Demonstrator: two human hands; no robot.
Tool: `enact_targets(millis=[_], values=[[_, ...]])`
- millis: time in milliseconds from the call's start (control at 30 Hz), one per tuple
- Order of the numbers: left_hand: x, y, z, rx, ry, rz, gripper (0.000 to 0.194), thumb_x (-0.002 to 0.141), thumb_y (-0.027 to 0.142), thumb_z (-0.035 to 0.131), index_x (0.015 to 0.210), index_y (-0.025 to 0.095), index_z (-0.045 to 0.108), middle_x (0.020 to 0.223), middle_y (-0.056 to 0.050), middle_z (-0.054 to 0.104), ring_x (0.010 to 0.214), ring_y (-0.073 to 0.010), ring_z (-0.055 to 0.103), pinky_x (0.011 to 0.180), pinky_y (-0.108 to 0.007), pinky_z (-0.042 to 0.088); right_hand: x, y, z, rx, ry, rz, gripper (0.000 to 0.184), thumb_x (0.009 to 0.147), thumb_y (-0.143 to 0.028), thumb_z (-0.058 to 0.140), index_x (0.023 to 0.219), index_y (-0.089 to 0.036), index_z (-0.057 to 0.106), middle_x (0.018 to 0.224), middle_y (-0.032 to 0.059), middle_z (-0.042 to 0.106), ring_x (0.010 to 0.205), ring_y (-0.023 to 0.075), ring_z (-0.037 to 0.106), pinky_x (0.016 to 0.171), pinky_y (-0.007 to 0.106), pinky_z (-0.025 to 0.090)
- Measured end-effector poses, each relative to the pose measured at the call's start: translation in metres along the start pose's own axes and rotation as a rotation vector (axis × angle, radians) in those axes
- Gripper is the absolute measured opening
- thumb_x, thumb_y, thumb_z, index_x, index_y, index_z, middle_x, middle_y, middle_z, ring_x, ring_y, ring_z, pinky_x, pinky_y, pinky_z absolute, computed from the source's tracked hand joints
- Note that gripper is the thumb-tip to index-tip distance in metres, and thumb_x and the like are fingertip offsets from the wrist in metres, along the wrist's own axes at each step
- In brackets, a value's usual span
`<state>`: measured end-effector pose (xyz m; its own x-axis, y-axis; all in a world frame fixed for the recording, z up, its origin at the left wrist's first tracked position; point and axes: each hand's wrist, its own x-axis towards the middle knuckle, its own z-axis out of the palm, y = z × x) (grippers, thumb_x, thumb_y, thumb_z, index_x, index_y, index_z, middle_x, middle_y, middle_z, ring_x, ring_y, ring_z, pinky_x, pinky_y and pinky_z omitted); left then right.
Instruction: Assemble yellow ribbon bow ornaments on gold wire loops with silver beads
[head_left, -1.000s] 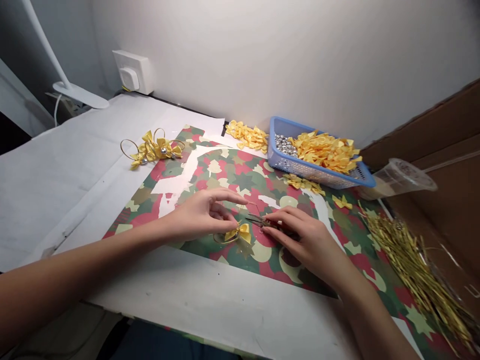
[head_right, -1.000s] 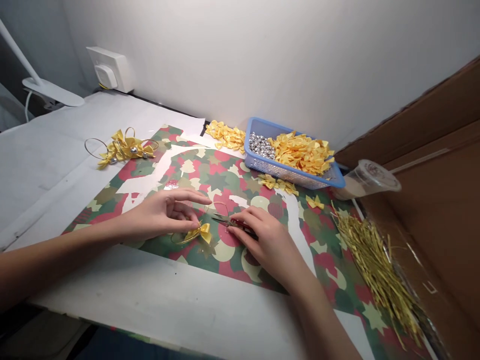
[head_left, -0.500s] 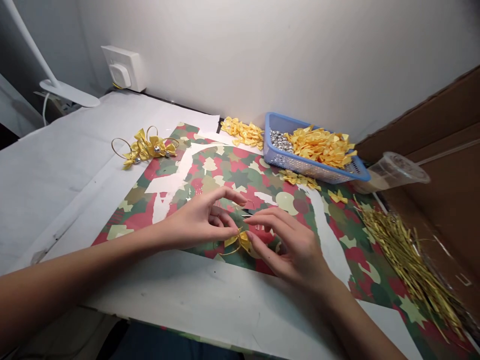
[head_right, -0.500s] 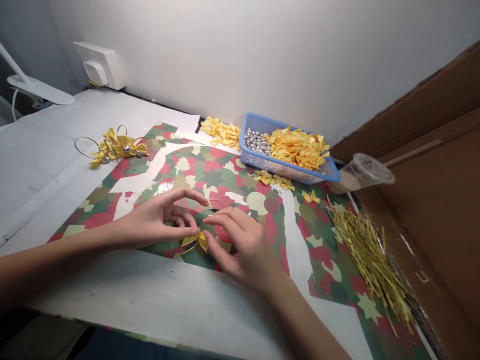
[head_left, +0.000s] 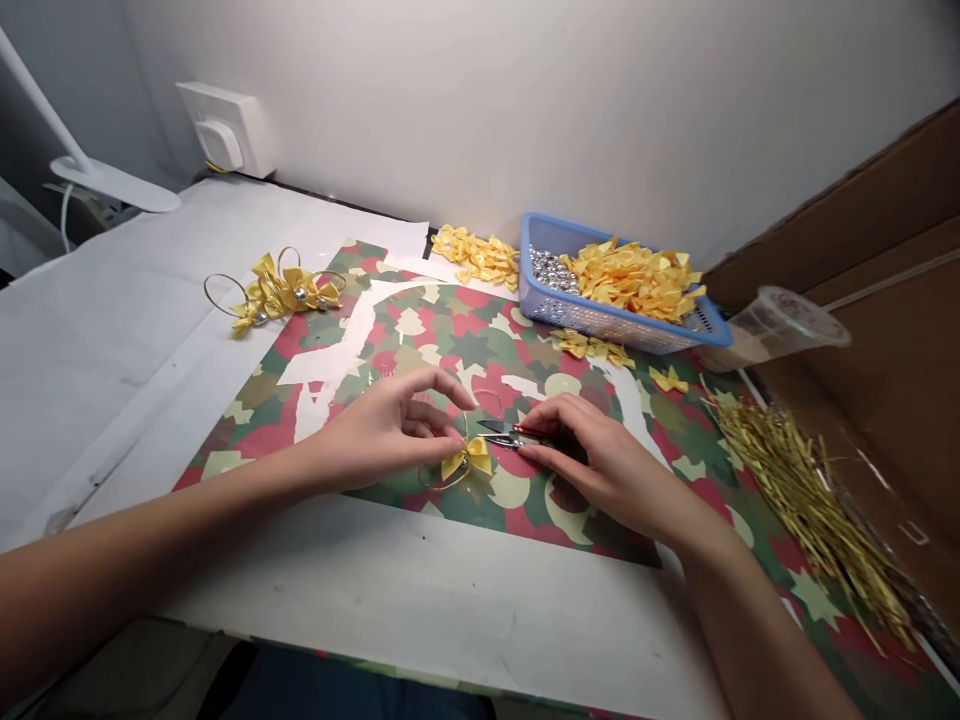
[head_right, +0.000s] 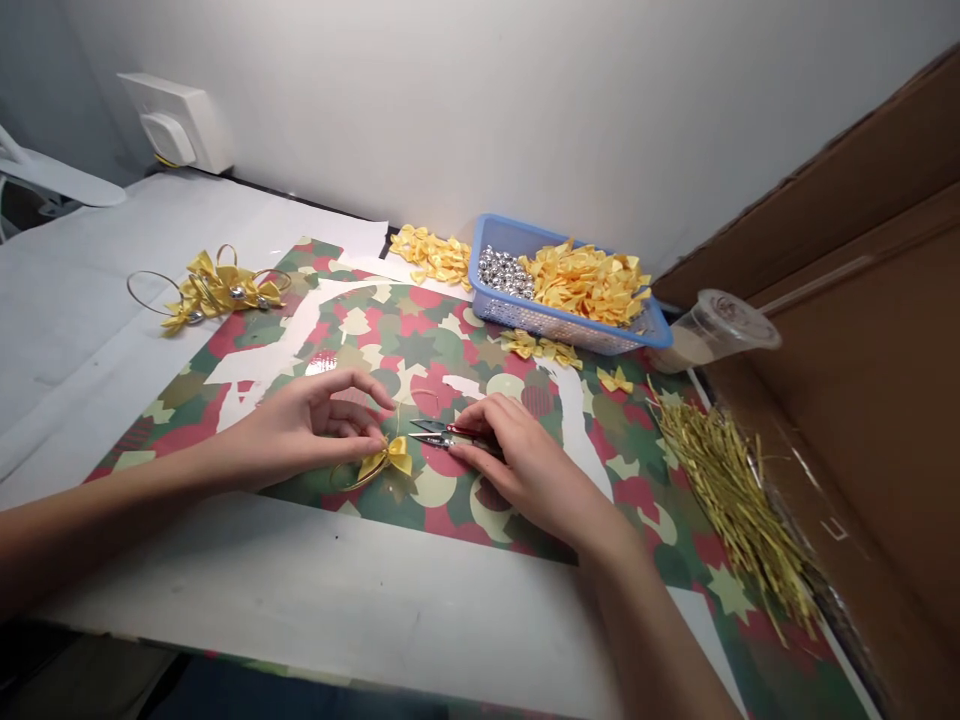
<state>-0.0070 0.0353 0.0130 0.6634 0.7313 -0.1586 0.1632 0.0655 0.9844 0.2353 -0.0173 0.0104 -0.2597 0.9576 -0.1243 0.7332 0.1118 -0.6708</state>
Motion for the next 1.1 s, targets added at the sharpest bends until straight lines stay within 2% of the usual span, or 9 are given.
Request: enact_targets(millis=[67, 267, 533, 733, 833, 900, 967, 1033, 1100], values=[[0.0003, 0.0003, 0.0005, -0.005, 0.006, -0.005, 0.022, 0.075, 0.020, 0.066, 0.094, 0.019, 0.055, 0.082, -0.001, 0.061, 0.077, -0.0137, 0.063, 0.068, -0.026, 0.052, -0.0017, -0.0006, -0.0009, 0.037, -0.041, 0.043, 0.017, 0.092, -0.039, 0.048, 0.093, -0.023, 0.052, 0.097, 0.0053, 0.058, 0.062, 0.0134, 0.059, 0.054, 0.028, 0.050], [0.0016, -0.0004, 0.0007, -0.005, 0.017, -0.024, 0.023, 0.074, 0.019, 0.067, 0.094, 0.019, 0.056, 0.077, 0.000, 0.060, 0.078, -0.0143, 0.063, 0.067, -0.026, 0.052, -0.0050, 0.0003, -0.0025, -0.074, -0.002, -0.012, 0.015, 0.092, -0.037, 0.050, 0.091, -0.023, 0.055, 0.094, 0.0044, 0.060, 0.079, 0.0170, 0.061, 0.068, 0.030, 0.051], [0.0038, 0.0011, 0.0027, -0.003, 0.037, -0.004, 0.025, 0.072, 0.016, 0.067, 0.094, 0.016, 0.055, 0.081, -0.001, 0.061, 0.075, -0.0120, 0.063, 0.064, -0.023, 0.052, -0.0064, -0.0059, -0.0057, 0.144, -0.097, 0.098, 0.016, 0.090, -0.037, 0.052, 0.093, -0.021, 0.052, 0.078, 0.0007, 0.062, 0.047, 0.0103, 0.053, 0.045, 0.024, 0.045], [0.0027, -0.0011, 0.0021, -0.006, 0.054, -0.003, 0.024, 0.072, 0.019, 0.069, 0.093, 0.018, 0.056, 0.084, -0.001, 0.062, 0.078, -0.0133, 0.064, 0.066, -0.024, 0.054, -0.0041, -0.0002, -0.0028, -0.113, 0.060, -0.109, 0.018, 0.092, -0.031, 0.049, 0.104, -0.022, 0.059, 0.097, 0.0065, 0.066, 0.081, 0.0187, 0.064, 0.070, 0.029, 0.050], [0.0021, -0.0015, 0.0011, 0.023, 0.075, 0.000, 0.022, 0.073, 0.020, 0.069, 0.092, 0.018, 0.058, 0.086, -0.002, 0.064, 0.079, -0.0140, 0.066, 0.067, -0.024, 0.055, -0.0038, 0.0029, -0.0017, -0.144, 0.122, -0.087, 0.031, 0.090, -0.031, 0.054, 0.120, -0.023, 0.052, 0.090, 0.0047, 0.066, 0.079, 0.0193, 0.064, 0.069, 0.029, 0.050], [0.0023, -0.0012, 0.0007, 0.046, 0.089, 0.019, 0.017, 0.074, 0.020, 0.069, 0.089, 0.017, 0.062, 0.087, -0.003, 0.067, 0.081, -0.0142, 0.067, 0.069, -0.023, 0.055, -0.0038, 0.0036, -0.0018, -0.134, 0.140, -0.084, 0.027, 0.089, -0.031, 0.054, 0.115, -0.023, 0.055, 0.086, 0.0038, 0.066, 0.075, 0.0186, 0.063, 0.066, 0.029, 0.050], [0.0027, -0.0007, 0.0005, 0.068, 0.098, 0.030, 0.011, 0.075, 0.019, 0.068, 0.085, 0.016, 0.067, 0.086, -0.003, 0.070, 0.080, -0.0138, 0.067, 0.070, -0.022, 0.055, -0.0037, 0.0034, -0.0022, -0.104, 0.157, -0.097, 0.015, 0.090, -0.032, 0.054, 0.097, -0.023, 0.062, 0.085, 0.0044, 0.066, 0.074, 0.0184, 0.063, 0.065, 0.029, 0.049], [0.0030, 0.0000, 0.0006, 0.087, 0.097, 0.022, 0.009, 0.076, 0.018, 0.067, 0.084, 0.017, 0.070, 0.085, -0.002, 0.072, 0.079, -0.0131, 0.068, 0.070, -0.021, 0.056, -0.0032, 0.0026, -0.0024, -0.047, 0.196, -0.084, 0.018, 0.088, -0.037, 0.056, 0.082, -0.021, 0.063, 0.085, 0.0057, 0.066, 0.075, 0.0193, 0.063, 0.065, 0.029, 0.048], [0.0030, 0.0006, 0.0007, 0.107, 0.097, 0.018, 0.011, 0.076, 0.018, 0.067, 0.086, 0.019, 0.073, 0.086, -0.001, 0.074, 0.079, -0.0128, 0.069, 0.070, -0.020, 0.056, -0.0025, 0.0018, -0.0022, 0.071, 0.235, -0.013, 0.022, 0.085, -0.043, 0.060, 0.081, -0.021, 0.064, 0.082, 0.0054, 0.066, 0.071, 0.0187, 0.062, 0.061, 0.029, 0.048]])
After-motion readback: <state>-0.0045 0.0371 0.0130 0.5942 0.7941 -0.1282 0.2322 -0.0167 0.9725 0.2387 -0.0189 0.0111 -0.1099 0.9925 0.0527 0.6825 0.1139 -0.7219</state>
